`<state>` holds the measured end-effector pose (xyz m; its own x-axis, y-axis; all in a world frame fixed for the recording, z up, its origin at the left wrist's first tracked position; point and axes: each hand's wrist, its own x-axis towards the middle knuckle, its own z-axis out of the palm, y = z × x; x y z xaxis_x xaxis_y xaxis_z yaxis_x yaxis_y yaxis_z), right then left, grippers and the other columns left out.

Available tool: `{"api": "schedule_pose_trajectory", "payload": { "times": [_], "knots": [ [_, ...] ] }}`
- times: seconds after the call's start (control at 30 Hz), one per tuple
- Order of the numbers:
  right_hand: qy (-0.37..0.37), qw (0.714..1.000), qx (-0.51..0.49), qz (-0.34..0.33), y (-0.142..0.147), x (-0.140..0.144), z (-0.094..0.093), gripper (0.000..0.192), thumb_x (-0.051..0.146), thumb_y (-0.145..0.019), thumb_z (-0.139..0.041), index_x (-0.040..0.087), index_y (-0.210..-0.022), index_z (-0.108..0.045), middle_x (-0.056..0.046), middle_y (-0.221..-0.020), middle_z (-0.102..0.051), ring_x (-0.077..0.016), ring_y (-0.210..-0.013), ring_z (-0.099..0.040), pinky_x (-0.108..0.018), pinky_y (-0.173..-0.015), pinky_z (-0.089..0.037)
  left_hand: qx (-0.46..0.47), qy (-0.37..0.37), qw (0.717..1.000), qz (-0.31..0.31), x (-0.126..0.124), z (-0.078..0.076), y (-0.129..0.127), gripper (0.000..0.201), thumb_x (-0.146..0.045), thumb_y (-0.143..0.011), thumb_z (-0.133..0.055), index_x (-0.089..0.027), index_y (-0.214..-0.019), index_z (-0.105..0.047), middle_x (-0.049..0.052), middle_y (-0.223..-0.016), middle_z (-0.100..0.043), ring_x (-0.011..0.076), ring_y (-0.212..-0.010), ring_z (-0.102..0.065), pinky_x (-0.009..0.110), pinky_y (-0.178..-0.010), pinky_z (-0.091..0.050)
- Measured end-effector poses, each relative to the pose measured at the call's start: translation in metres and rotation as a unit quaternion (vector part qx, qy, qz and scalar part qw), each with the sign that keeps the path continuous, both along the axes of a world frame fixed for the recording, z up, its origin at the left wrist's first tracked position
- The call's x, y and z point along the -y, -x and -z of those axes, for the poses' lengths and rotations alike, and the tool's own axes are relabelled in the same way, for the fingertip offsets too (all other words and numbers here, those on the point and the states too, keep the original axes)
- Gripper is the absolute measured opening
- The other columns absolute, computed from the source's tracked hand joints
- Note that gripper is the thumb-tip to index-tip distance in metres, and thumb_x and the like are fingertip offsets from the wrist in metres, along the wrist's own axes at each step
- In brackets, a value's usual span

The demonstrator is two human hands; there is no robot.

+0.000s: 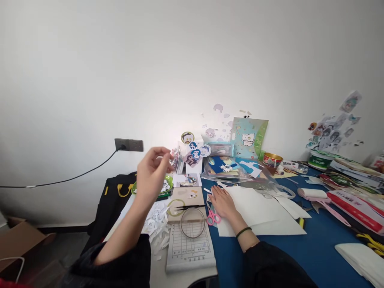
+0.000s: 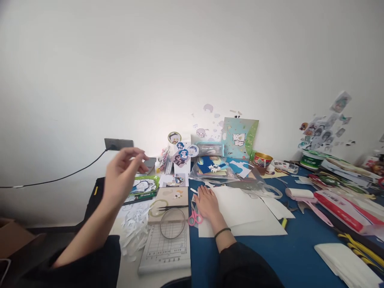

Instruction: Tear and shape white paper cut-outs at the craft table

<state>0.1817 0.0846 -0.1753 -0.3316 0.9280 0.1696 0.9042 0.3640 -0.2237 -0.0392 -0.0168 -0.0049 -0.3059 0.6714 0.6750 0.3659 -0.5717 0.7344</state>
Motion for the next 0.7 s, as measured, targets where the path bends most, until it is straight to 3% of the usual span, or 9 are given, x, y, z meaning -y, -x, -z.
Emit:
{"api": "schedule_pose_trajectory", "payload": {
  "times": [0.07, 0.1, 0.17, 0.27, 0.4, 0.53, 0.7],
  "knots": [
    [-0.019, 1.000, -0.022, -0.002, -0.001, 0.000, -0.002, 0.056, 0.039, -0.096, -0.027, 0.006, -0.136, -0.045, -0.015, -0.145, -0.040, -0.0245, -0.137, -0.034, -0.041, -0.113, -0.020, -0.113, 0.074, 0.989, -0.052, -0.011, 0.035, 0.004, 0.016, -0.032, -0.087, -0.046, -0.019, -0.092, -0.053, 0.002, -0.079, -0.064, 0.0139, -0.062, -0.059, 0.026, -0.058, -0.047],
    [-0.032, 0.999, -0.033, -0.003, -0.002, 0.000, -0.004, 0.054, 0.038, -0.096, -0.029, 0.006, -0.135, -0.048, -0.016, -0.144, -0.042, -0.0250, -0.136, -0.035, -0.041, -0.112, -0.022, -0.190, 0.121, 0.971, -0.086, -0.016, 0.053, 0.006, 0.017, -0.032, -0.088, -0.043, -0.019, -0.092, -0.054, 0.003, -0.080, -0.065, 0.0151, -0.065, -0.060, 0.027, -0.059, -0.046],
    [-0.062, 0.996, -0.058, -0.004, -0.004, 0.000, -0.009, 0.049, 0.035, -0.096, -0.030, 0.008, -0.129, -0.054, -0.016, -0.139, -0.050, -0.0253, -0.131, -0.041, -0.040, -0.110, -0.025, -0.233, 0.152, 0.955, -0.104, -0.024, 0.084, 0.007, 0.015, -0.029, -0.084, -0.044, -0.019, -0.084, -0.055, 0.003, -0.071, -0.063, 0.0176, -0.062, -0.057, 0.029, -0.059, -0.043],
    [-0.105, 0.990, -0.093, -0.010, -0.008, 0.001, -0.020, 0.043, 0.032, -0.096, -0.029, 0.012, -0.111, -0.065, -0.013, -0.116, -0.065, -0.0257, -0.113, -0.054, -0.040, -0.099, -0.035, -0.279, 0.177, 0.939, -0.095, -0.028, 0.111, 0.004, 0.016, -0.029, -0.084, -0.044, -0.019, -0.080, -0.056, -0.001, -0.057, -0.056, 0.0189, -0.058, -0.055, 0.028, -0.058, -0.039],
    [-0.130, 0.983, -0.119, -0.054, -0.006, 0.008, -0.030, 0.031, 0.028, -0.092, -0.039, 0.017, -0.089, -0.068, -0.009, -0.093, -0.069, -0.0237, -0.096, -0.056, -0.037, -0.087, -0.038, -0.321, 0.216, 0.920, -0.062, -0.025, 0.118, -0.001, 0.022, -0.031, -0.091, -0.034, -0.020, -0.093, -0.053, -0.007, -0.043, -0.043, 0.0172, -0.043, -0.048, 0.025, -0.049, -0.030],
    [-0.119, 0.976, -0.124, -0.134, 0.001, 0.018, -0.030, 0.022, 0.021, -0.087, -0.049, 0.022, -0.078, -0.069, -0.002, -0.083, -0.069, -0.0187, -0.088, -0.056, -0.031, -0.084, -0.039, -0.367, 0.234, 0.900, -0.032, -0.023, 0.120, -0.003, 0.024, -0.031, -0.092, -0.032, -0.020, -0.101, -0.052, -0.006, -0.045, -0.047, 0.0191, -0.043, -0.051, 0.025, -0.048, -0.028],
    [-0.117, 0.975, -0.142, -0.123, -0.003, 0.018, -0.029, 0.023, 0.020, -0.086, -0.048, 0.020, -0.074, -0.067, -0.003, -0.079, -0.068, -0.0192, -0.082, -0.057, -0.033, -0.084, -0.040, -0.404, 0.239, 0.882, -0.027, -0.023, 0.123, -0.003, 0.026, -0.028, -0.093, -0.030, -0.019, -0.103, -0.052, -0.003, -0.047, -0.049, 0.0235, -0.050, -0.060, 0.025, -0.049, -0.028]
  ]
}}
